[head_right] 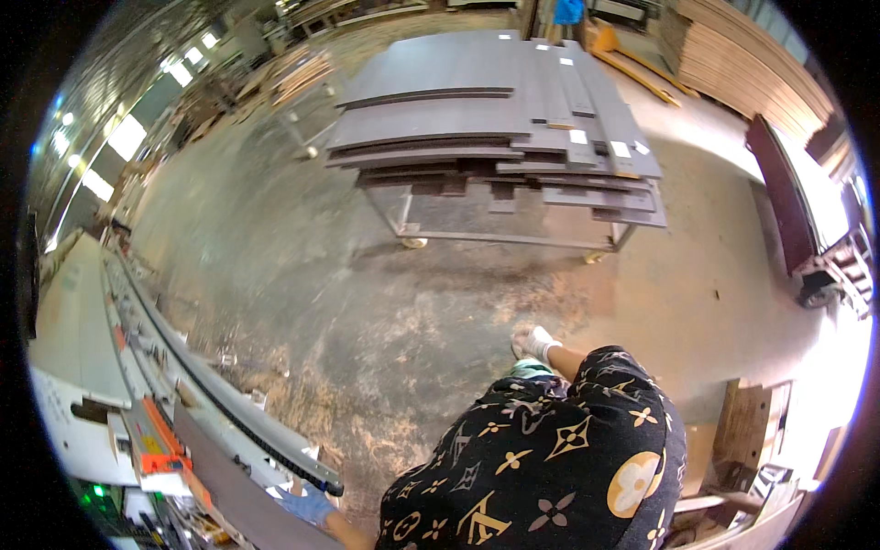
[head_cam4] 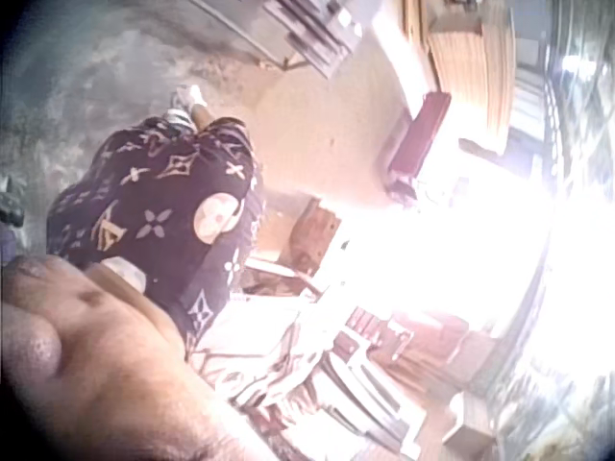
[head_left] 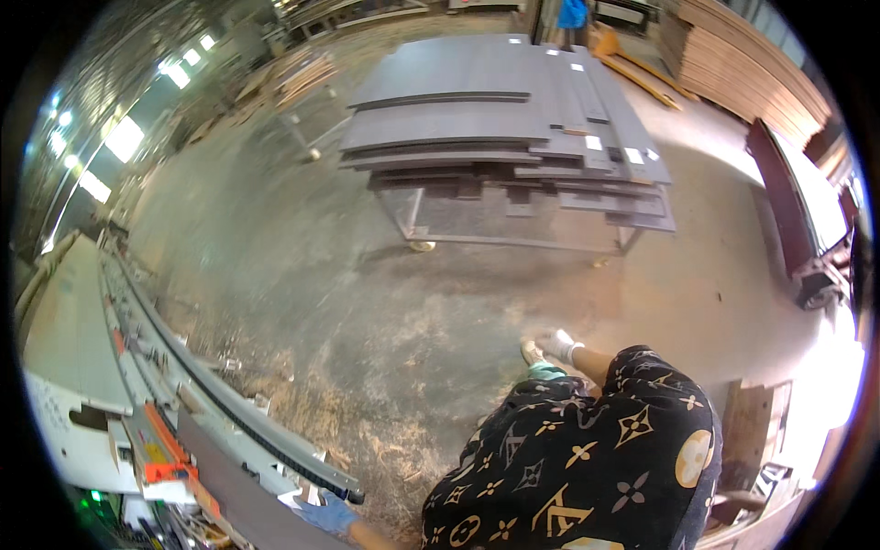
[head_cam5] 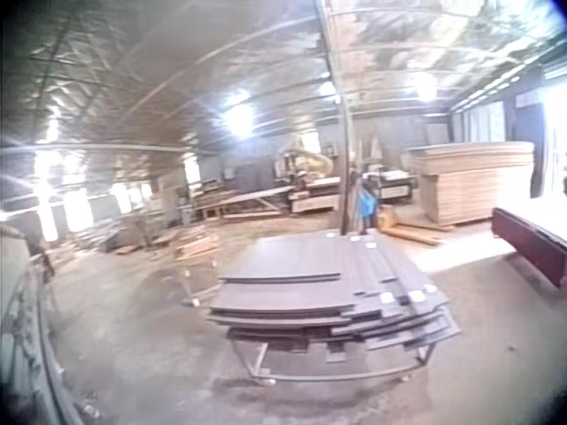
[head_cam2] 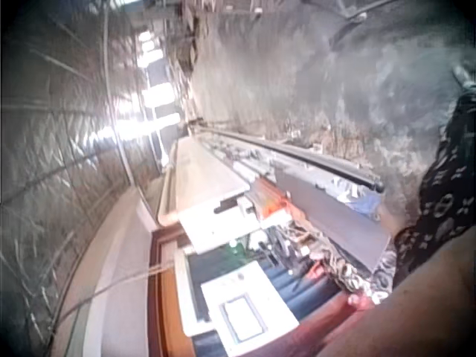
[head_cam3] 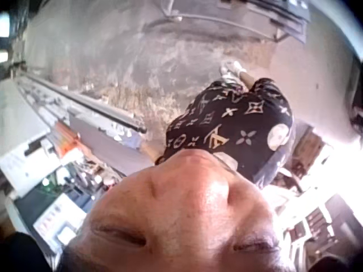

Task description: The person repeatedly picks up large, flat, grey panels from a stack and places them onto a conveyor belt. They then retrieve the panels from the other end of the conveyor and return them to the stack, repeating this cycle multiple times.

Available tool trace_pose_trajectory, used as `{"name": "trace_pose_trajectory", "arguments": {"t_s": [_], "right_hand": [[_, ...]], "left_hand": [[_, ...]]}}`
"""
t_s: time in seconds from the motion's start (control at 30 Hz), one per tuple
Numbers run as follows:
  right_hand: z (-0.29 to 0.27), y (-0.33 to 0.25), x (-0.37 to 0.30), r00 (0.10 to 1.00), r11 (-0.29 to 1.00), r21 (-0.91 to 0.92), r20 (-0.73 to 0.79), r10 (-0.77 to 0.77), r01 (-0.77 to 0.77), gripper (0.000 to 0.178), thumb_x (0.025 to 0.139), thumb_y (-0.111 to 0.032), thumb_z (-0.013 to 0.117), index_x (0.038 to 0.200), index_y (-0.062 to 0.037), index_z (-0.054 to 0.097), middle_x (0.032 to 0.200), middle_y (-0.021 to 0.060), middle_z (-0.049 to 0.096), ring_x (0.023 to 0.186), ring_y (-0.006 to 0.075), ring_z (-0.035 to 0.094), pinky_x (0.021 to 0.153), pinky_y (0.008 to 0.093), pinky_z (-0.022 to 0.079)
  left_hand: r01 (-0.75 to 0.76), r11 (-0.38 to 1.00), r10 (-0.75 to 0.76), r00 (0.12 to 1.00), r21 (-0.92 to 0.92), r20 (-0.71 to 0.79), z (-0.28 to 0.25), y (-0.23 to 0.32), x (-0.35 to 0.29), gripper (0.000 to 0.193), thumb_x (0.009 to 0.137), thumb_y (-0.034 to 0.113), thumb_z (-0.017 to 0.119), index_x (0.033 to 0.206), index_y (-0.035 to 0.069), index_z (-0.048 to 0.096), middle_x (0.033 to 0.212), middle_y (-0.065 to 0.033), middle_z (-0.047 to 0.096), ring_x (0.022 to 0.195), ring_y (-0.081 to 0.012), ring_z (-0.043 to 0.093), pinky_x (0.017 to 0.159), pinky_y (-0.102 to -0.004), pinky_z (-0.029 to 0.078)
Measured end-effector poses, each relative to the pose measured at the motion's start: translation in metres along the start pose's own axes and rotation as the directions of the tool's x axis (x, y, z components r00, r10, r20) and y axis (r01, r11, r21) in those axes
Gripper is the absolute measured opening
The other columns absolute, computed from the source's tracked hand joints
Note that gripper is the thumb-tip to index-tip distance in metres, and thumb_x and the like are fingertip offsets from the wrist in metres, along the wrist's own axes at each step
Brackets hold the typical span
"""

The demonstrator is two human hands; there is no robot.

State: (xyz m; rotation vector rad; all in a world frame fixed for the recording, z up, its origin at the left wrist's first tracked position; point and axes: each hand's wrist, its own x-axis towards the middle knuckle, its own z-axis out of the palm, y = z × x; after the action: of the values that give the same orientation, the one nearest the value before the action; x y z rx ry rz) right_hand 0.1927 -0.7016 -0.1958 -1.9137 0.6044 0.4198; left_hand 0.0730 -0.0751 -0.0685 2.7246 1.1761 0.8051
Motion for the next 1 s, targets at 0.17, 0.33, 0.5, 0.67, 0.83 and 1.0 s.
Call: {"name": "trace_pose_trajectory", "arguments": {"t_s": [0.17,0.33,0.5,0.67,0.83,1.0], "right_hand": [[-0.156,0.014,0.047,0.497,0.973,-0.195,-0.837,-0.229,0.119,0.031,0.076,-0.020,0.063,0.103,-0.0071,0.061,0.101,0.0204,0.062,0.094,0.0351,0.059,0.083,0.0413,0.046],[-0.323,-0.068,0.075,0.266,0.998,-0.028,-0.964,-0.013,-0.053,0.067,0.074,-0.035,0.070,0.131,-0.0124,0.044,0.126,0.0144,0.052,0.116,0.0318,0.049,0.097,0.0391,0.039],[-0.441,-0.032,0.153,0.631,0.874,0.440,-0.742,0.226,0.204,0.056,0.079,-0.037,0.065,0.124,-0.0087,0.049,0.112,0.0135,0.058,0.099,0.0299,0.057,0.085,0.0409,0.047],[-0.475,0.019,0.195,0.947,0.511,0.822,-0.317,0.047,0.250,0.040,0.087,-0.033,0.056,0.121,-0.0131,0.052,0.116,0.0070,0.057,0.104,0.0259,0.053,0.093,0.0418,0.037],[-0.488,-0.047,0.133,0.979,0.359,0.912,-0.201,-0.027,0.197,0.027,0.085,-0.027,0.061,0.109,-0.0140,0.058,0.099,0.0031,0.064,0.080,0.0159,0.060,0.070,0.0327,0.047],[-0.470,-0.100,0.122,0.935,0.416,0.889,-0.037,-0.352,0.191,0.023,0.084,-0.021,0.064,0.102,-0.0103,0.058,0.089,0.0016,0.064,0.068,0.0090,0.058,0.070,0.0279,0.050]], "left_hand": [[-0.242,0.968,0.245,0.968,-0.064,0.047,0.028,0.144,-0.108,0.066,0.080,0.022,0.064,0.137,0.005,0.035,0.142,-0.0189,0.032,0.133,-0.0348,0.028,0.108,-0.0437,0.027],[-0.091,0.889,0.300,0.858,-0.449,0.418,0.022,0.272,-0.193,0.064,0.081,0.024,0.064,0.137,0.010,0.036,0.145,-0.0168,0.028,0.133,-0.0344,0.026,0.107,-0.0430,0.028],[0.023,0.781,0.395,0.756,-0.624,0.522,0.030,0.389,-0.229,0.071,0.077,0.005,0.067,0.139,0.012,0.034,0.145,-0.0162,0.028,0.134,-0.0305,0.027,0.110,-0.0393,0.023],[0.007,0.769,0.456,0.696,-0.639,0.555,0.053,0.442,-0.260,0.068,0.075,0.006,0.068,0.136,0.009,0.038,0.144,-0.0163,0.029,0.133,-0.0300,0.030,0.109,-0.0377,0.026],[-0.010,0.747,0.532,0.607,-0.664,0.590,0.070,0.469,-0.280,0.063,0.076,0.005,0.066,0.134,0.007,0.040,0.142,-0.0162,0.032,0.131,-0.0302,0.033,0.109,-0.0368,0.028],[0.321,0.424,0.785,0.336,-0.847,0.520,0.072,0.544,-0.285,0.062,0.082,0.006,0.063,0.136,0.005,0.035,0.138,-0.0134,0.037,0.127,-0.0270,0.038,0.105,-0.0385,0.034]]}}
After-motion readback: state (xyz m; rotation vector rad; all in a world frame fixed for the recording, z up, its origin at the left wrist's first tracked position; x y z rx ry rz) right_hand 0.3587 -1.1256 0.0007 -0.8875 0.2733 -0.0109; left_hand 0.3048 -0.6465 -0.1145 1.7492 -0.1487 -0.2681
